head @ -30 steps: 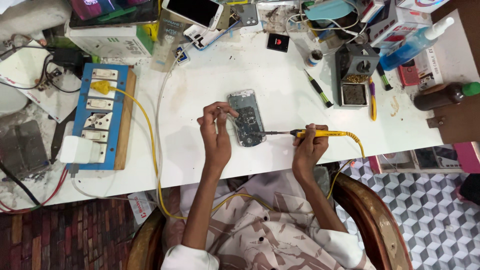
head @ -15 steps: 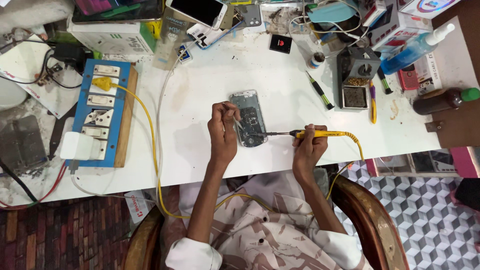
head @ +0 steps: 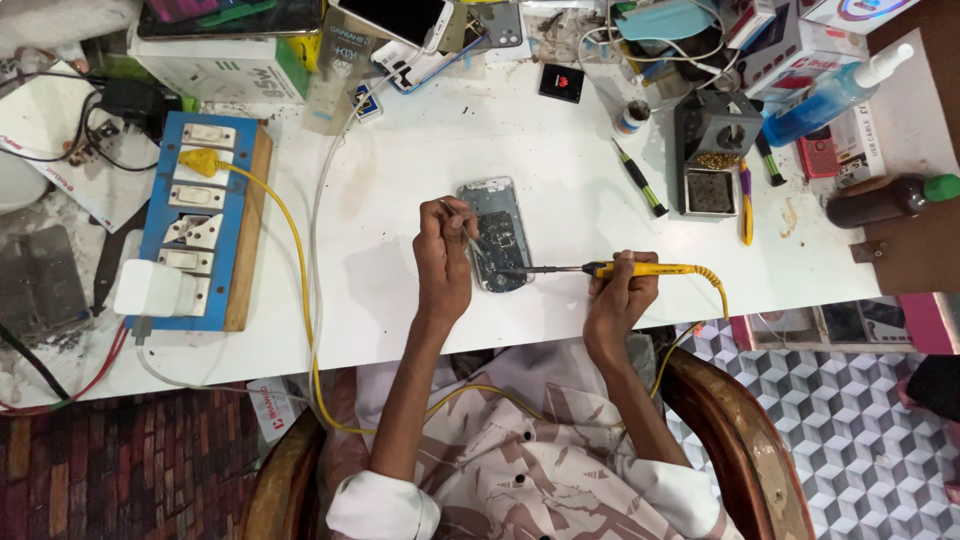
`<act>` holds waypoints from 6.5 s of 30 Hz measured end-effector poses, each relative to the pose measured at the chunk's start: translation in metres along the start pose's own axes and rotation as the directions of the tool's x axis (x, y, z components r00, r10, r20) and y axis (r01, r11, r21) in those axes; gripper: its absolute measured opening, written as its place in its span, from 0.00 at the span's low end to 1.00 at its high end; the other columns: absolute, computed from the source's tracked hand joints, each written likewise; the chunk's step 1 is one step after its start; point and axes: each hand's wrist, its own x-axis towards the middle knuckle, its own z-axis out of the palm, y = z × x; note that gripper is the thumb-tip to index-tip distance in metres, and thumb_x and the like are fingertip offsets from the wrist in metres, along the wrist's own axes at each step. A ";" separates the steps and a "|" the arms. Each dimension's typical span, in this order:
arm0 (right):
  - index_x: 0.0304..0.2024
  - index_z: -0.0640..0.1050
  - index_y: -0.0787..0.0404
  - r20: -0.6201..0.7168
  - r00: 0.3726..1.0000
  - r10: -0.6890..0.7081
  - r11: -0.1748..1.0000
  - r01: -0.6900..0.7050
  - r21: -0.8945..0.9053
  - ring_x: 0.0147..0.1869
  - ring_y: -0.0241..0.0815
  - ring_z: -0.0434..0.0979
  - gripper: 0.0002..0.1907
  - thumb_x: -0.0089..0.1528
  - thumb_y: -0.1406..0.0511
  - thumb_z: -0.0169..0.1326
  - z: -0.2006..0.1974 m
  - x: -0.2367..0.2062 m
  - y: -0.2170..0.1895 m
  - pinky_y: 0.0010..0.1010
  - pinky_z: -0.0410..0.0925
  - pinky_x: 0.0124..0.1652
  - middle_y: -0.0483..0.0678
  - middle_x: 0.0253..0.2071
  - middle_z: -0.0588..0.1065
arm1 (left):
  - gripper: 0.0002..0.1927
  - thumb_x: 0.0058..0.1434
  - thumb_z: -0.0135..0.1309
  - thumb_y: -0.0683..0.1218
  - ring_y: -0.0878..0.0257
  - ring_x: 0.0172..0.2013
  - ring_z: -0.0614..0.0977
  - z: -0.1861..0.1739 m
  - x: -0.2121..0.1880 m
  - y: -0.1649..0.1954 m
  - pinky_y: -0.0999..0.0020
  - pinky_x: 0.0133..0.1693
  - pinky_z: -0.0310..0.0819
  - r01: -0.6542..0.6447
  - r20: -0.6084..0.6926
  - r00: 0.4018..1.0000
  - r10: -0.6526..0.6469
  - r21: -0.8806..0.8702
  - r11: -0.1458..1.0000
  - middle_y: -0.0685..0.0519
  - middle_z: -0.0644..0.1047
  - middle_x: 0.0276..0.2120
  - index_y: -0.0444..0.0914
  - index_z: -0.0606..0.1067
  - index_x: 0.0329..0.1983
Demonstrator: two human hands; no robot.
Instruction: The person uses a soldering iron and solder wire to work on a disassembled mobile phone's circuit board. They repeatedly apply the soldering iron to various points on the board while feeding solder, occasionally using tweezers to adjust components. The phone remains open on the workbench throughout the clip.
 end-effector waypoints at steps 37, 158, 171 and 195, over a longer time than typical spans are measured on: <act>0.39 0.64 0.61 0.013 0.999 0.037 0.995 -0.035 -0.097 0.21 0.29 0.61 0.10 0.75 0.64 0.43 0.003 0.000 -0.005 0.22 0.58 0.23 0.42 0.22 0.63 | 0.15 0.80 0.36 0.52 0.67 0.35 0.72 0.008 -0.006 -0.025 0.68 0.42 0.70 -0.059 -0.072 0.996 0.060 0.011 0.998 0.53 0.71 0.32 0.34 0.65 0.53; 0.40 0.64 0.62 0.016 0.994 0.104 0.993 -0.103 -0.048 0.18 0.31 0.62 0.13 0.75 0.60 0.45 -0.016 0.008 -0.004 0.24 0.61 0.21 0.43 0.21 0.64 | 0.11 0.79 0.39 0.50 0.66 0.34 0.72 0.010 -0.011 -0.009 0.66 0.48 0.66 -0.013 -0.069 0.997 0.024 0.159 0.987 0.54 0.73 0.30 0.36 0.66 0.49; 0.41 0.65 0.62 0.034 0.996 0.084 0.986 -0.079 -0.146 0.19 0.31 0.63 0.13 0.76 0.60 0.43 -0.014 0.008 -0.003 0.24 0.61 0.23 0.44 0.21 0.65 | 0.11 0.78 0.39 0.48 0.65 0.35 0.72 0.010 -0.009 -0.005 0.67 0.48 0.67 -0.011 -0.067 0.997 0.022 0.161 0.987 0.54 0.73 0.30 0.36 0.66 0.49; 0.40 0.64 0.62 0.000 0.998 0.066 0.996 -0.066 -0.057 0.19 0.31 0.61 0.13 0.76 0.60 0.45 -0.015 0.009 -0.002 0.24 0.62 0.23 0.43 0.22 0.64 | 0.11 0.79 0.39 0.49 0.66 0.35 0.72 0.010 -0.012 -0.006 0.66 0.51 0.61 -0.056 -0.060 0.996 0.072 0.234 0.971 0.55 0.74 0.30 0.36 0.67 0.50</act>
